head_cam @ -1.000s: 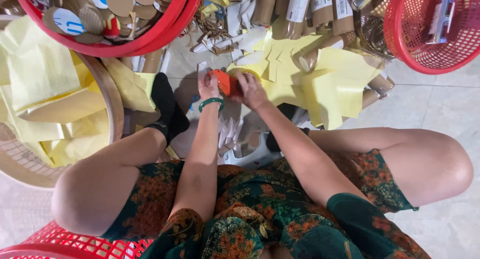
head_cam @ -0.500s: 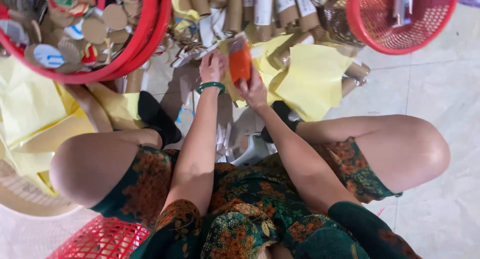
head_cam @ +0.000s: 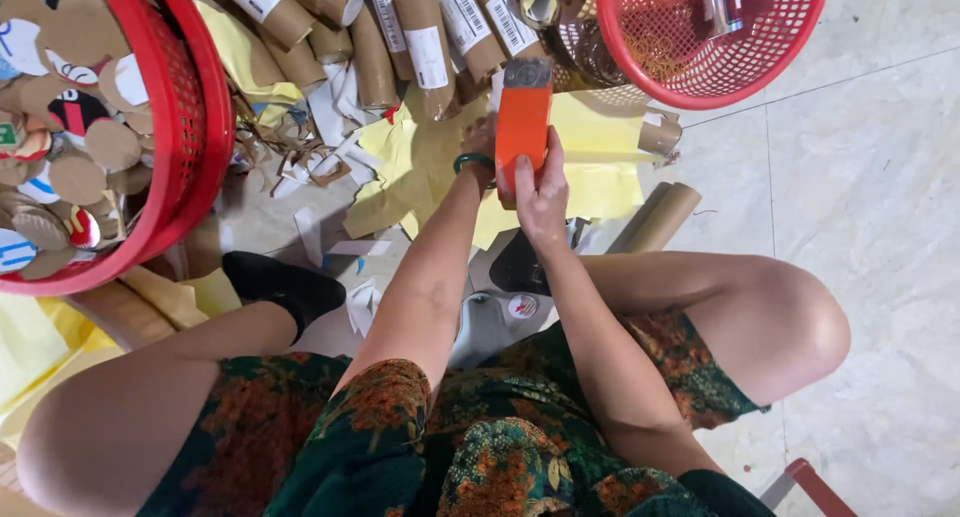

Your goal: The recorder is shown packing cardboard tubes by sealing them with cardboard discs and tape.

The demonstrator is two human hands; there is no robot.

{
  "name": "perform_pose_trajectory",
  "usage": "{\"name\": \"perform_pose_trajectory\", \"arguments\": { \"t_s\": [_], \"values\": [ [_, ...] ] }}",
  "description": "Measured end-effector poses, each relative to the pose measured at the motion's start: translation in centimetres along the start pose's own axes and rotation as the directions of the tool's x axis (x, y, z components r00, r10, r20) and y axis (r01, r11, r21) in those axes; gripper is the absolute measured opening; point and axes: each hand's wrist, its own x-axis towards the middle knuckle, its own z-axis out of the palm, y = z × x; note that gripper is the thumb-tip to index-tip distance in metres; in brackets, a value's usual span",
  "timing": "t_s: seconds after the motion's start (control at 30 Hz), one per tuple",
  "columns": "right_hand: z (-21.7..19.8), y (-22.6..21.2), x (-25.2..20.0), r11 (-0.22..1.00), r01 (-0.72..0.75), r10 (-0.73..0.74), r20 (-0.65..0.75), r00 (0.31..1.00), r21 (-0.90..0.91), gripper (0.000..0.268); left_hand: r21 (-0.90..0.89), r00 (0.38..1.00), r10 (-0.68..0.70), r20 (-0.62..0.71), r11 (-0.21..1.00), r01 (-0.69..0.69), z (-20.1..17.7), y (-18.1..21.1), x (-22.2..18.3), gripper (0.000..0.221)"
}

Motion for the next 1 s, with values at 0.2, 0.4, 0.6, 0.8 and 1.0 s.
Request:
{"name": "perform_pose_trajectory", "arguments": {
  "t_s": [0.2, 0.4, 0.6, 0.8, 1.0],
  "values": [
    [1.1, 2.1, 0.9, 0.956, -0.061, 0.054, 0.033, 0.998, 0.288, 0.053, -0.006, 0.946, -0.118, 0.303, 0.992, 0.126, -8.8, -2.4, -3.6, 0.056],
    [1.2, 0.8, 1.0, 0.911, -0.09, 0.079, 0.044, 0.996, 0.402, 0.051, -0.505, 0.927, 0.037, 0.372, 0.846, 0.169, -14.5, -8.2, -9.7, 0.085],
    [1.2, -1.8, -0.4, 0.931, -0.088, 0.068, 0.067, 0.995, 0.356, 0.052, -0.366, 0.981, 0.139, -0.136, 0.913, -0.18, -15.3, -4.5, -10.5, 0.072],
    [0.7, -3.8, -3.1, 0.877, -0.25, 0.193, 0.176, 0.965, 0.409, 0.05, -0.321, 0.932, -0.019, -0.363, 0.941, -0.106, -13.2, -7.1, -8.9, 0.074],
    [1.3, -4.5, -4.6, 0.909, -0.301, 0.217, 0.291, 0.932, 0.287, 0.05, -0.311, 0.901, 0.042, -0.432, 0.931, -0.192, -8.1, -16.0, -5.7, 0.089]
  ]
}}
